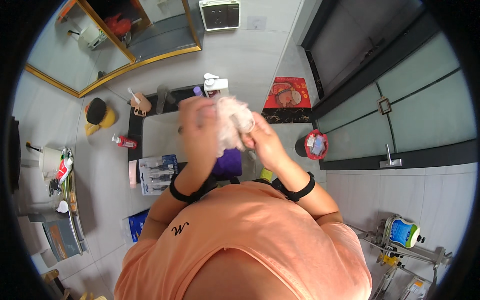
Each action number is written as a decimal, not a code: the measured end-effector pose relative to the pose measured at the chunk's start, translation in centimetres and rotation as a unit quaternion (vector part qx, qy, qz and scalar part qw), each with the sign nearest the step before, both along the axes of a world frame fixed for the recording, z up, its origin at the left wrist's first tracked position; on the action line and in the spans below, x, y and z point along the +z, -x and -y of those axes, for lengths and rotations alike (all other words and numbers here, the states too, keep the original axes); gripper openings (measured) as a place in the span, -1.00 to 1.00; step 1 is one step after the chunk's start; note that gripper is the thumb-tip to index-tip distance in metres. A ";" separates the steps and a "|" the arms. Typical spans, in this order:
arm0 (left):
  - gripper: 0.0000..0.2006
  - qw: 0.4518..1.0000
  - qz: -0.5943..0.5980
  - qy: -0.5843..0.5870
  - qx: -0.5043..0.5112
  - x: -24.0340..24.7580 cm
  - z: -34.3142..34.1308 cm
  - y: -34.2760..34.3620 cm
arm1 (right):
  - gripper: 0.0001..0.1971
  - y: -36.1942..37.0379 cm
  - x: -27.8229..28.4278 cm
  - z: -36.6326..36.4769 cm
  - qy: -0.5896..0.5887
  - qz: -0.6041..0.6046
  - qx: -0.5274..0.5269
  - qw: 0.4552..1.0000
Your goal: The person wipes a bathroom mirror and its frame using cloths, then moves various toiletry items on the counter and shelves.
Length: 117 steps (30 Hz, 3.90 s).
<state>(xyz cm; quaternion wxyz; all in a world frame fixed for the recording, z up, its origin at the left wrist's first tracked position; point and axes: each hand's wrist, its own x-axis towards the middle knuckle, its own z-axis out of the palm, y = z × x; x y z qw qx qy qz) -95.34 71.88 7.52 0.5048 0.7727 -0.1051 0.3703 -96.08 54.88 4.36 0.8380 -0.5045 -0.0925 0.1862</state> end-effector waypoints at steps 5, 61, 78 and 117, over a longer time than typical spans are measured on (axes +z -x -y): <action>-0.55 0.996 0.011 -0.065 -0.063 -2.7 3.0 0.7 | -0.78 1.6 1.0 -1.7 -0.039 -0.008 -0.059 0.997; -0.75 0.863 0.138 0.000 0.486 20.2 -13.6 -30.5 | -0.66 -4.2 -1.3 11.4 -0.042 0.014 -0.247 0.968; -0.72 0.880 0.185 -0.233 0.370 18.8 -8.9 -26.9 | -0.65 -4.4 -2.0 7.8 -0.018 -0.011 -0.134 0.991; -0.61 0.954 -0.128 -0.215 0.168 6.0 -8.4 -26.3 | -0.68 0.0 -3.5 11.5 -0.052 -0.063 -0.180 0.980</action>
